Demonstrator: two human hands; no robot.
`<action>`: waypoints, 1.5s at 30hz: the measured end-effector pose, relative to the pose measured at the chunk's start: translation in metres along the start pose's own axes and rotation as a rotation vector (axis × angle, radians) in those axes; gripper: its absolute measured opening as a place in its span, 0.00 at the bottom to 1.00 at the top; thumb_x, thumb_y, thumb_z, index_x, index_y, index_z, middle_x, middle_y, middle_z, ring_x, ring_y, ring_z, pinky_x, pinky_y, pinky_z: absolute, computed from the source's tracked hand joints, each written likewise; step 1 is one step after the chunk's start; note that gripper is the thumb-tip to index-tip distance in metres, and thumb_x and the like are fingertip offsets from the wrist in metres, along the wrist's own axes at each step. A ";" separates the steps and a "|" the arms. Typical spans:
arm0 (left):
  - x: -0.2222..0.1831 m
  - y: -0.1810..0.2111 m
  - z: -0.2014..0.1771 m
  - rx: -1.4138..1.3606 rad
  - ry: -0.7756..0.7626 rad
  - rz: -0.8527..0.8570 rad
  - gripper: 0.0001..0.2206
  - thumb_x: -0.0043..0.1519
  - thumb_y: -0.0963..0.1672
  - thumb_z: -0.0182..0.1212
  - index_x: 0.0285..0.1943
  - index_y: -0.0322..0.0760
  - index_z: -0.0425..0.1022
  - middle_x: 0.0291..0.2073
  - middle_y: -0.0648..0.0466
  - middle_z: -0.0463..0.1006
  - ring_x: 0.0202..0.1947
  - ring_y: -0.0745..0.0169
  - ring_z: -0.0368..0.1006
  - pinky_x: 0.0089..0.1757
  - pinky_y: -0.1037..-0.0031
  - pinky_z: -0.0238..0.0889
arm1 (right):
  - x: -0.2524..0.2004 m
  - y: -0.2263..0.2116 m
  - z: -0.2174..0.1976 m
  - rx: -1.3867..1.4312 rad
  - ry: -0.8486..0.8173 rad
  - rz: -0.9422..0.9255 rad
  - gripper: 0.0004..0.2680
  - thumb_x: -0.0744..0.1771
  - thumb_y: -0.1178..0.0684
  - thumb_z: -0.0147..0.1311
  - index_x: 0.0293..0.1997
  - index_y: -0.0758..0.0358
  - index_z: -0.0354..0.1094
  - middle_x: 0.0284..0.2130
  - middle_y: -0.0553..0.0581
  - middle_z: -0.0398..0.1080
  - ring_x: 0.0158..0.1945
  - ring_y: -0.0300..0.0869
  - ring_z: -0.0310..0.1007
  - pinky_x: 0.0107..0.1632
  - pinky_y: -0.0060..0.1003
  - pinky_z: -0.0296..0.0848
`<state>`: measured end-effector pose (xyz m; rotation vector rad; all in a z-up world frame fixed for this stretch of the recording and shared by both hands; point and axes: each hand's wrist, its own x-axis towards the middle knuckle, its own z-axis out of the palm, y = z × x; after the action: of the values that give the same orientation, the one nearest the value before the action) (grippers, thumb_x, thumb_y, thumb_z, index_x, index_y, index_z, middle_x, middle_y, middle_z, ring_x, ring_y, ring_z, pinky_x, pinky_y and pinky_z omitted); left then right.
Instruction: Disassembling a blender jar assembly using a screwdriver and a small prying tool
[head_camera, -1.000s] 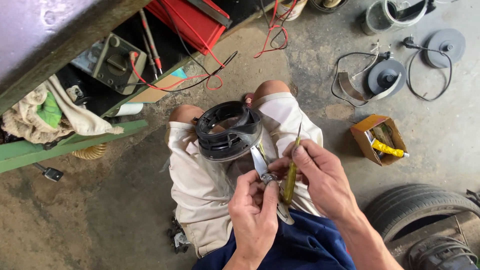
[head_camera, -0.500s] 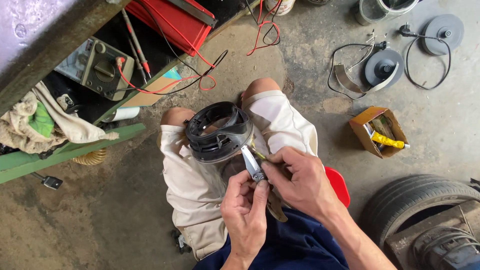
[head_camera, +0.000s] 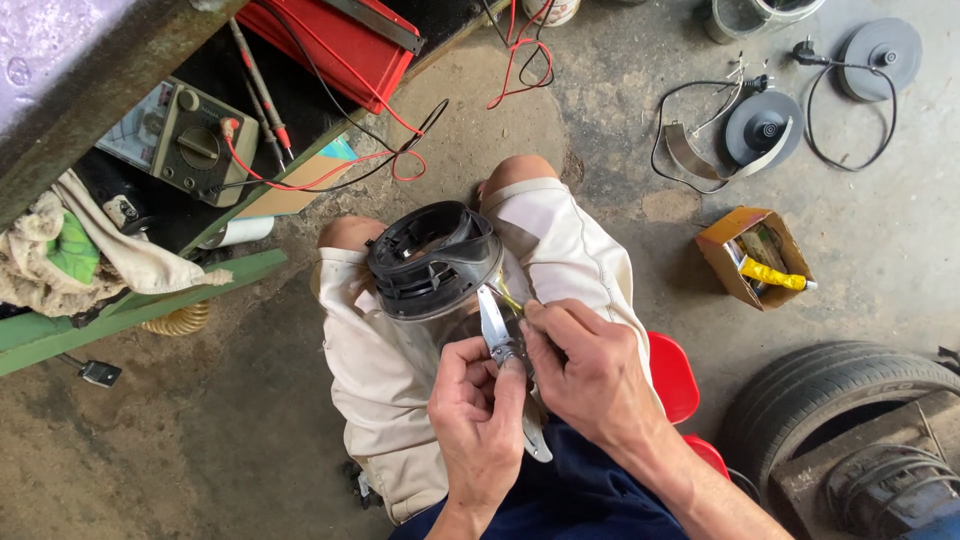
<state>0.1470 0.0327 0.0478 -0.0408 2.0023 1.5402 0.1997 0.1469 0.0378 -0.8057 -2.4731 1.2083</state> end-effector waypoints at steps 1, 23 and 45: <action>0.000 0.001 0.000 0.000 0.002 0.000 0.05 0.60 0.39 0.62 0.42 0.32 0.74 0.20 0.55 0.70 0.20 0.74 0.62 0.23 0.81 0.57 | 0.001 0.000 0.001 0.001 -0.001 -0.001 0.02 0.68 0.59 0.54 0.40 0.64 0.72 0.29 0.53 0.72 0.24 0.45 0.69 0.27 0.39 0.67; 0.018 0.046 -0.044 0.266 0.048 0.245 0.08 0.61 0.45 0.56 0.42 0.33 0.74 0.25 0.51 0.75 0.19 0.64 0.69 0.26 0.73 0.65 | 0.013 0.007 0.002 0.135 -0.092 0.222 0.01 0.64 0.57 0.56 0.32 0.56 0.71 0.19 0.48 0.71 0.23 0.41 0.64 0.29 0.37 0.65; 0.123 0.033 -0.044 0.171 -0.166 0.541 0.09 0.72 0.43 0.49 0.52 0.30 0.68 0.26 0.51 0.68 0.29 0.65 0.63 0.36 0.73 0.63 | -0.001 0.006 0.029 0.095 0.072 0.110 0.03 0.66 0.58 0.57 0.33 0.57 0.73 0.23 0.55 0.73 0.25 0.48 0.80 0.28 0.33 0.76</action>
<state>0.0151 0.0448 0.0240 0.7265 2.1008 1.6067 0.1891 0.1313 0.0153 -0.9521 -2.3220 1.2989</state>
